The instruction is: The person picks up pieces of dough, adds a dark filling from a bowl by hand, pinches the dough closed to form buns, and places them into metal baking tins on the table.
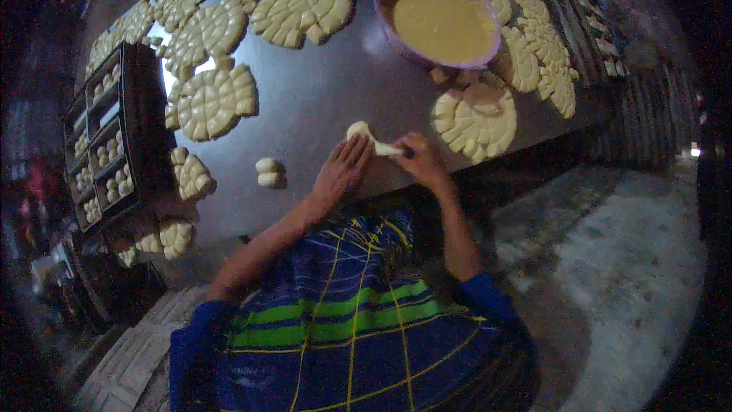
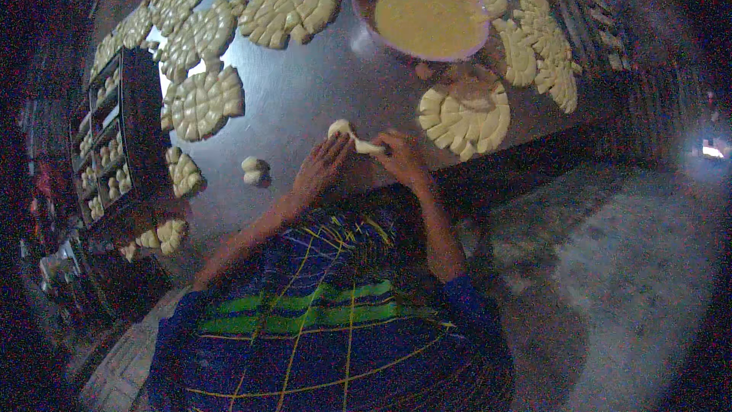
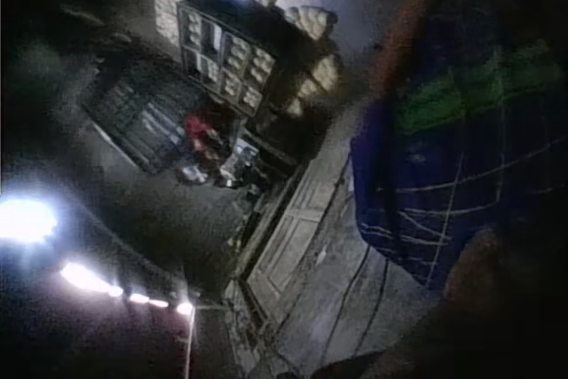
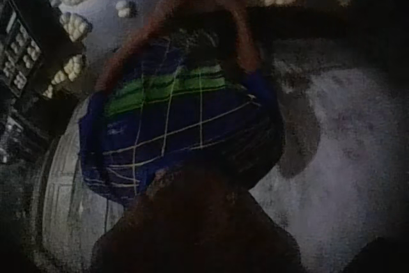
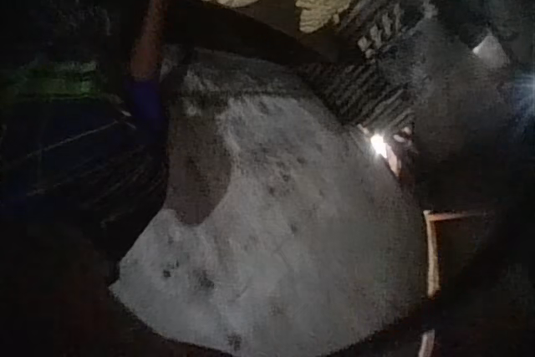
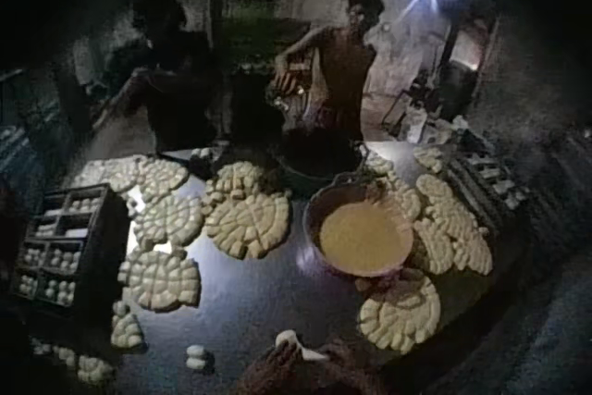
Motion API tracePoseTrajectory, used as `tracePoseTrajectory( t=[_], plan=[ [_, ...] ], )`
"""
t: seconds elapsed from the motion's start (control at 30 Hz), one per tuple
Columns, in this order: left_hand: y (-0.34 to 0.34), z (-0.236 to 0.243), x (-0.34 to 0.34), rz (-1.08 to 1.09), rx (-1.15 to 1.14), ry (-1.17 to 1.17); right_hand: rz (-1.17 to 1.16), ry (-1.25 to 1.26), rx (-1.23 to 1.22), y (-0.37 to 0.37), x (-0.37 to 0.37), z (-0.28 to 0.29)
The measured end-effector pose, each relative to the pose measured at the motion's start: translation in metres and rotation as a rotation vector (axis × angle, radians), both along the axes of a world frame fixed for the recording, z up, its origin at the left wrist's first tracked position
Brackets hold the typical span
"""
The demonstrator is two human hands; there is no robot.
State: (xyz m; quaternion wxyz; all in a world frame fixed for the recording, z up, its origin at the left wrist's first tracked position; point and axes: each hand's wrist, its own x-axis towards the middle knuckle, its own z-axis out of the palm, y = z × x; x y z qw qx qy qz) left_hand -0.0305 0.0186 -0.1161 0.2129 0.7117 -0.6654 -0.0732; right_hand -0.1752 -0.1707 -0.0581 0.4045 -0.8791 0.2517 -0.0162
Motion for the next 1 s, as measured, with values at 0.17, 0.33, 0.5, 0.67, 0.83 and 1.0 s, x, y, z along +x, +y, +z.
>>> tracePoseTrajectory(
  t=[0.17, 0.33, 0.5, 0.67, 0.83, 1.0],
  plan=[
    [-0.004, -0.003, -0.002, 0.02, 0.012, -0.105, -0.304, -0.131, 0.179, -0.025, -0.04, 0.04],
    [-0.014, 0.029, -0.008, 0.16, -0.001, 0.045, -0.491, -0.369, 0.449, -0.048, -0.043, 0.067],
    [-0.036, 0.09, -0.005, 0.419, -0.106, 1.191, -0.175, -0.419, 0.42, -0.014, 0.01, 0.076],
    [-0.058, 0.118, 0.02, 0.373, -0.358, 1.942, 0.073, -0.428, 0.084, 0.057, 0.061, 0.07],
    [-0.049, 0.118, 0.023, 0.442, -0.368, 2.12, 0.112, -0.425, -0.104, 0.061, 0.066, 0.071],
    [-0.042, 0.125, 0.025, 0.573, -0.499, 2.006, -0.035, -0.218, 0.54, 0.05, 0.08, 0.062]
  ],
)
